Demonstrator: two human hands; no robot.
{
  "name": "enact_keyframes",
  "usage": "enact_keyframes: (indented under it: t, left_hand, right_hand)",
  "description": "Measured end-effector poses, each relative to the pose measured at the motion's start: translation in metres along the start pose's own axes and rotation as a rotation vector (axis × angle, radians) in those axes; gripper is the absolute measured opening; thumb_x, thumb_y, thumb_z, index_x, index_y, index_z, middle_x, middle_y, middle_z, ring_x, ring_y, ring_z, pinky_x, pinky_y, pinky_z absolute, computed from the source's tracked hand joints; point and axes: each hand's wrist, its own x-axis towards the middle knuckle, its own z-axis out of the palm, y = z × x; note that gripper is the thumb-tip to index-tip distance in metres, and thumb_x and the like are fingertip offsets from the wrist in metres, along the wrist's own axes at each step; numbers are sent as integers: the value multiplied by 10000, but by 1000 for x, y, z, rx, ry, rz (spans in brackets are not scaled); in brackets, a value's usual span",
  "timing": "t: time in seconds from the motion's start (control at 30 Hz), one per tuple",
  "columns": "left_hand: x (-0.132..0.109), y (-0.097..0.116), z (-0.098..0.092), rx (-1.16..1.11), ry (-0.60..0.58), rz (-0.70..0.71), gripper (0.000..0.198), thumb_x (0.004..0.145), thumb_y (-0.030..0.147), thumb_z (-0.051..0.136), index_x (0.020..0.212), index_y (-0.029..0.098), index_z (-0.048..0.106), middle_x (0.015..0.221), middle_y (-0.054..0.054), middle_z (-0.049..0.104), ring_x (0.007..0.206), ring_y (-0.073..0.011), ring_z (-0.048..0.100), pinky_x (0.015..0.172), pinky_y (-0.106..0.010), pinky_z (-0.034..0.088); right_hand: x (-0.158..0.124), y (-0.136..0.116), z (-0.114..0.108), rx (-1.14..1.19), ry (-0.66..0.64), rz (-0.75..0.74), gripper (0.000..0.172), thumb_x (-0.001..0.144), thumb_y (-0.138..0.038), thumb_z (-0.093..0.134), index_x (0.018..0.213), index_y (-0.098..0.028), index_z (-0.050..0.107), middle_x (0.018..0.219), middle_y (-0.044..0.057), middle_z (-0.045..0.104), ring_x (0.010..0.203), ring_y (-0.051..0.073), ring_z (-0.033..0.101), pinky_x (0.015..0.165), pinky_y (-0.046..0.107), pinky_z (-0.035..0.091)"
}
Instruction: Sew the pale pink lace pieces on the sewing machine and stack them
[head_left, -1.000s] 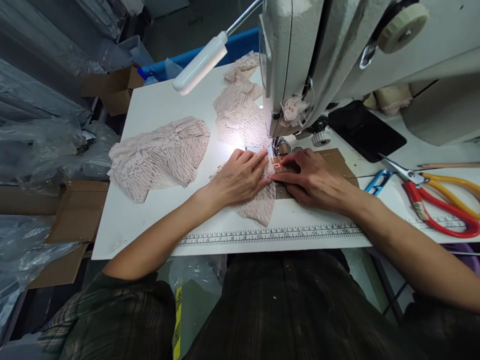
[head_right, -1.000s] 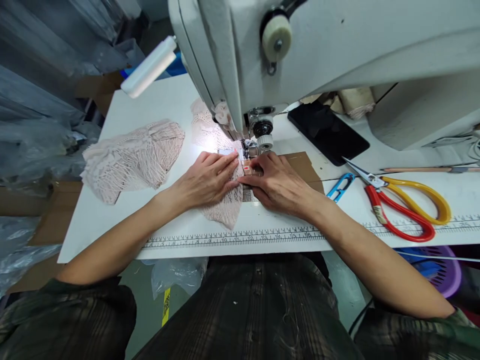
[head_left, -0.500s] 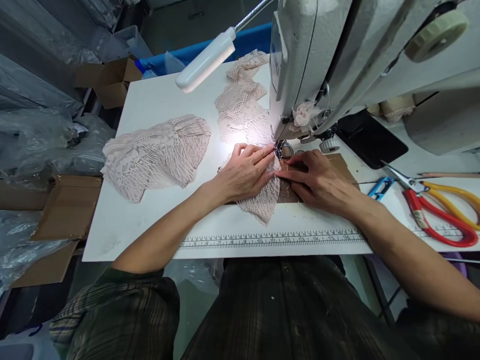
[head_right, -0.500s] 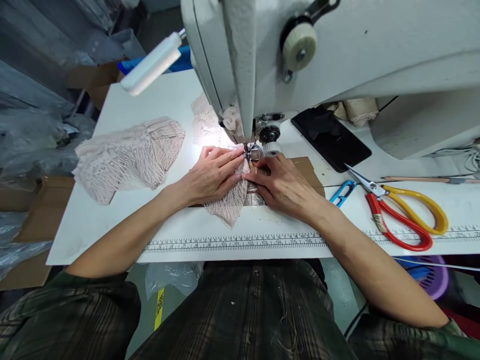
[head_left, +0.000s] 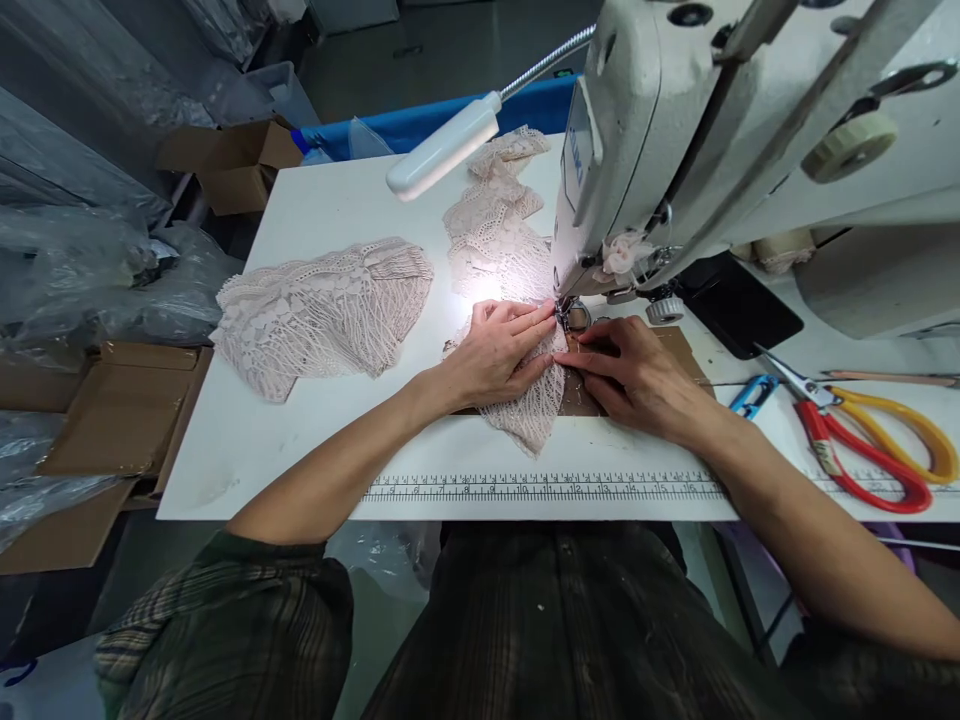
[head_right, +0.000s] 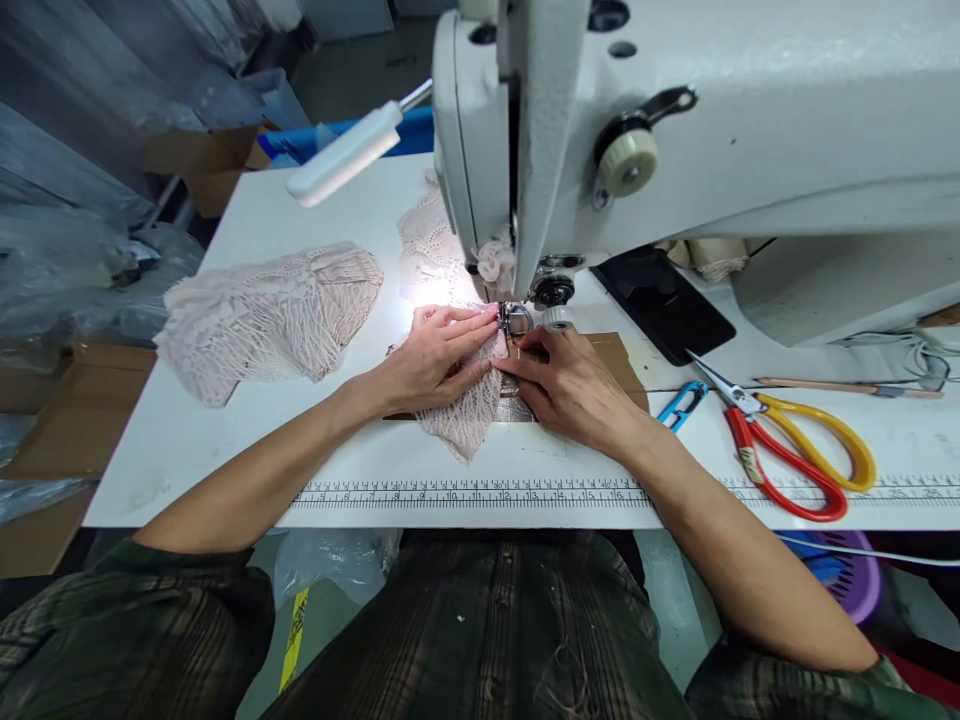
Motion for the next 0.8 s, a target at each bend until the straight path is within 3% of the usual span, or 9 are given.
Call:
enact_keyframes:
  t: [0.33, 0.4, 0.57, 0.7, 0.8]
  left_hand:
    - [-1, 7, 4, 191, 31, 34, 419, 1065, 321, 375, 1382, 122, 564, 1551, -186, 498, 1319, -322, 523, 1083, -550, 350]
    - [-1, 9, 6, 238, 65, 55, 396, 1067, 319, 378, 1320, 108, 599, 1474, -191, 570, 1231, -309, 579, 1058, -528, 370]
    - [1, 5, 7, 244, 101, 185, 348, 1073, 300, 372, 1115, 174, 693, 1196, -67, 746, 897, -212, 634, 893, -425, 438]
    - [1, 1, 3, 224, 115, 213, 334, 1035, 347, 435, 1144, 179, 703, 1206, -71, 746, 860, -223, 619, 850, -448, 439]
    - [0, 1, 0, 216, 59, 192, 344, 1016, 369, 454, 1185, 190, 696, 1250, -85, 724, 908, -241, 623, 883, -473, 439]
  right_hand:
    - [0, 1, -4, -7, -4, -51, 320, 953, -200, 559, 1210, -223, 749, 1155, 145, 593, 1046, 268, 559, 915, 441, 519]
    - [0, 1, -4, -11, -1, -56, 315, 949, -195, 564, 1202, -218, 750, 1156, 145, 592, 1046, 267, 558, 920, 442, 515]
    - [1, 1, -3, -34, 5, -64, 317, 947, -186, 549, 1191, -233, 745, 1129, 134, 605, 1017, 267, 557, 894, 446, 515]
    - [2, 0, -3, -40, 4, -59, 320, 954, -200, 533, 1198, -251, 733, 1131, 134, 610, 1013, 273, 563, 867, 446, 521]
    - [2, -1, -1, -69, 11, -48, 311, 973, -219, 510, 1202, -247, 719, 1118, 134, 609, 997, 267, 572, 858, 444, 526]
